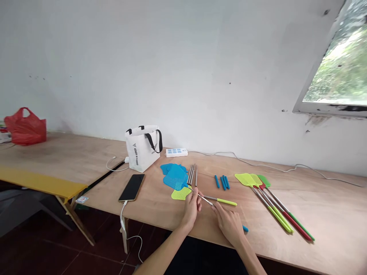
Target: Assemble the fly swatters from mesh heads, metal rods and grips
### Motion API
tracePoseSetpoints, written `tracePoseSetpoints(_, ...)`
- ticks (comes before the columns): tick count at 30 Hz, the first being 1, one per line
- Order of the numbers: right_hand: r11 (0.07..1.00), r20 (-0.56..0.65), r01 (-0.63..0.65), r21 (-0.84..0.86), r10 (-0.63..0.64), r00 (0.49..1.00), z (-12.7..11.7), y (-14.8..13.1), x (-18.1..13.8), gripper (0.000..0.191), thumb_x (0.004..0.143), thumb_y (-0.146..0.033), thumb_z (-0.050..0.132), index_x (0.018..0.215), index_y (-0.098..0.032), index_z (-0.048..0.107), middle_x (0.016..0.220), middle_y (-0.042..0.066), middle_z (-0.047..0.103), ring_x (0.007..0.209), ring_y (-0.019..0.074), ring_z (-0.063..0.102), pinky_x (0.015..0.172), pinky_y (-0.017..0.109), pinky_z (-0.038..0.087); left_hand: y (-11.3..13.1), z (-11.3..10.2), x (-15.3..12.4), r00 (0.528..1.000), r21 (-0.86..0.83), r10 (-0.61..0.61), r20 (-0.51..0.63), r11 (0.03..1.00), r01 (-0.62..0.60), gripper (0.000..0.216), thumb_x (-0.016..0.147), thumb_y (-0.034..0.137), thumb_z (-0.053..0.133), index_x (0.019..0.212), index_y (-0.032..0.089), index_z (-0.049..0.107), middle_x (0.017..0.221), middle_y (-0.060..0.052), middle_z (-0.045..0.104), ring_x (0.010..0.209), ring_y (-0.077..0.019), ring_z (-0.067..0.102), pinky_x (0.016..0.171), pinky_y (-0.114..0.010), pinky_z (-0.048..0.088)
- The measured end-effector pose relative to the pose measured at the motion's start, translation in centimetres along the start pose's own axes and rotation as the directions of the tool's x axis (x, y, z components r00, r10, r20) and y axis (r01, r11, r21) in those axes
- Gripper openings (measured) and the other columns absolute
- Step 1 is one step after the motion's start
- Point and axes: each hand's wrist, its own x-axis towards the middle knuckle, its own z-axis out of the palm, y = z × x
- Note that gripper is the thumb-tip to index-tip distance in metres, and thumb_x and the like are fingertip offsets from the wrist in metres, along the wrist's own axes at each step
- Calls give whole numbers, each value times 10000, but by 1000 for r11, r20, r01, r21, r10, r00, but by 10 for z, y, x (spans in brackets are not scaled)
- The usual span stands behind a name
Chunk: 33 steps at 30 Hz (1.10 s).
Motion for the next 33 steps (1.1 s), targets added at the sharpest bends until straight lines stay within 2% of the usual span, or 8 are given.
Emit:
tracePoseSetpoints(4, 999, -6, 24, 39, -24, 1000, -9, 19, 2, 416, 1063, -382, 294, 1089, -237, 683, 741, 54, 759, 606, 194, 698, 524, 260, 321, 39, -34, 20, 983, -45, 110, -146, 992, -118, 628, 758, 810, 616, 702, 192, 518, 510, 97, 256, 393, -66, 337, 401, -193, 222)
tracePoseSetpoints(8, 987, 87, -13, 160, -1, 996, -21, 60, -2, 453, 1060, -434, 275, 954, -261, 681, 699, 35, 726, 618, 215, 688, 557, 270, 367, 78, -84, 40, 885, -79, 233, -402, 955, -287, 634, 698, 797, 687, 694, 200, 475, 520, 111, 228, 402, -47, 268, 389, -170, 202)
tracePoseSetpoints(10, 974, 140, -56, 221, 25, 990, -23, 77, -6, 445, 1054, -469, 286, 975, -267, 674, 734, 34, 732, 664, 229, 700, 595, 280, 410, 87, -96, 43, 874, -96, 245, -419, 945, -311, 623, 668, 764, 742, 673, 194, 489, 512, 109, 260, 394, -41, 269, 385, -170, 224)
tracePoseSetpoints(13, 955, 164, -117, 273, 74, 984, -21, 88, -12, 444, 1039, -500, 297, 995, -269, 674, 778, 39, 743, 711, 241, 712, 625, 294, 451, 84, -94, 42, 895, -123, 230, -383, 947, -296, 564, 716, 712, 747, 681, 189, 539, 507, 103, 276, 391, -53, 309, 383, -176, 247)
tracePoseSetpoints(16, 943, 191, -160, 290, 106, 976, -21, 86, -15, 430, 1022, -517, 326, 1013, -272, 679, 830, 47, 757, 771, 256, 725, 659, 308, 481, 78, -84, 41, 872, -155, 220, -437, 937, -314, 531, 757, 662, 737, 643, 185, 535, 558, 61, 406, 448, -79, 432, 397, -188, 310)
tracePoseSetpoints(21, 932, 252, -196, 306, 120, 960, -29, 76, -11, 430, 1013, -516, 332, 1049, -269, 682, 918, 61, 767, 875, 272, 726, 721, 325, 494, 84, -83, 42, 895, -322, 202, -397, 883, -342, 446, 823, 517, 741, 625, 180, 527, 719, -12, 594, 753, -172, 660, 695, -277, 540)
tracePoseSetpoints(26, 942, 280, -227, 246, 155, 947, -33, 67, -5, 446, 1007, -511, 322, 956, -267, 692, 878, 52, 761, 794, 261, 708, 687, 320, 462, 92, -88, 40, 923, -544, 187, -337, 761, -353, 374, 950, 482, 635, 740, 176, 592, 526, 53, 451, 467, -100, 450, 510, -232, 439)
tracePoseSetpoints(33, 945, 276, -281, 171, 228, 934, -33, 65, -5, 439, 991, -538, 349, 819, -256, 639, 812, 43, 744, 758, 255, 688, 666, 304, 413, 100, -93, 34, 887, -564, 305, -347, 687, -457, 511, 1011, 580, 461, 707, 177, 535, 455, 87, 290, 364, -67, 208, 392, -217, 211)
